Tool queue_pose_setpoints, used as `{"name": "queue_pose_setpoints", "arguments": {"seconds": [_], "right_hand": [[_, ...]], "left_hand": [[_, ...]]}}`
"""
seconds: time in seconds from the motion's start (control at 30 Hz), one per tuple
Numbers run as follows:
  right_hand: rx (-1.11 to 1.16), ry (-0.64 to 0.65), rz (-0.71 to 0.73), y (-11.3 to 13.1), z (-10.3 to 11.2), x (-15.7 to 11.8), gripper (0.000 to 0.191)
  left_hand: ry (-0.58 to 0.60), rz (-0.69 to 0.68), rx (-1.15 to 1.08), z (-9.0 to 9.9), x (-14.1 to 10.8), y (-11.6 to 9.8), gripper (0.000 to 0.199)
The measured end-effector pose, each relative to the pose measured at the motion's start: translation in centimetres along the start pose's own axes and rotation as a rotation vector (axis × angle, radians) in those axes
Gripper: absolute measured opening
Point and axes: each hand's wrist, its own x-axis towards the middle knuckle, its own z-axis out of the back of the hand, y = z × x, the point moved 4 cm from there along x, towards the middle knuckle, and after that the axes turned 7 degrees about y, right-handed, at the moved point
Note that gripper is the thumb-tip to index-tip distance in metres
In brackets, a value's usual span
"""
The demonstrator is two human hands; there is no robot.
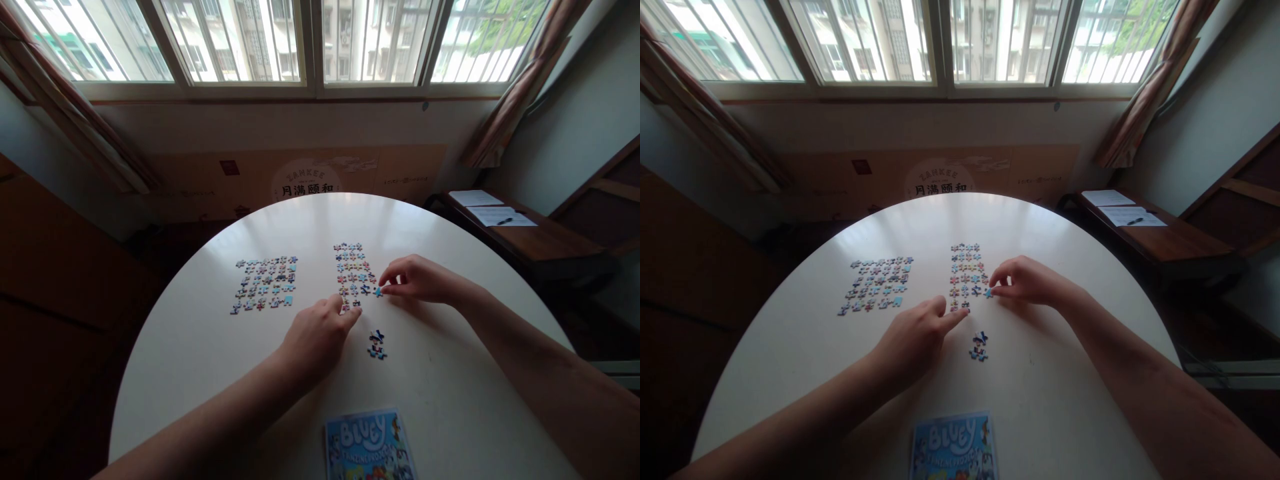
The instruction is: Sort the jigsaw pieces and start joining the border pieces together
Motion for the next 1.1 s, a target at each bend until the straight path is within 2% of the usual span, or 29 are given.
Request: {"name": "queue_pose_setpoints", "arguments": {"seconds": [0.23, 0.63, 1.1], "right_hand": [[-0.055, 0.031, 0.055, 0.58, -1.03, 0.22, 0.012], [-0.016, -0.016, 0.076, 0.01, -1.03, 0.44, 0.012], [0.101, 0.006, 0.015, 0.65, -0.48, 0.32, 0.019]], "left_hand": [[0.006, 0.012, -0.001, 0.05, 0.09, 0.19, 0.049], [-0.011, -0.007, -0.017, 0.06, -0.07, 0.25, 0.047], [0.009, -0.057, -0.006, 0.06, -0.13, 0.13, 0.041]]}}
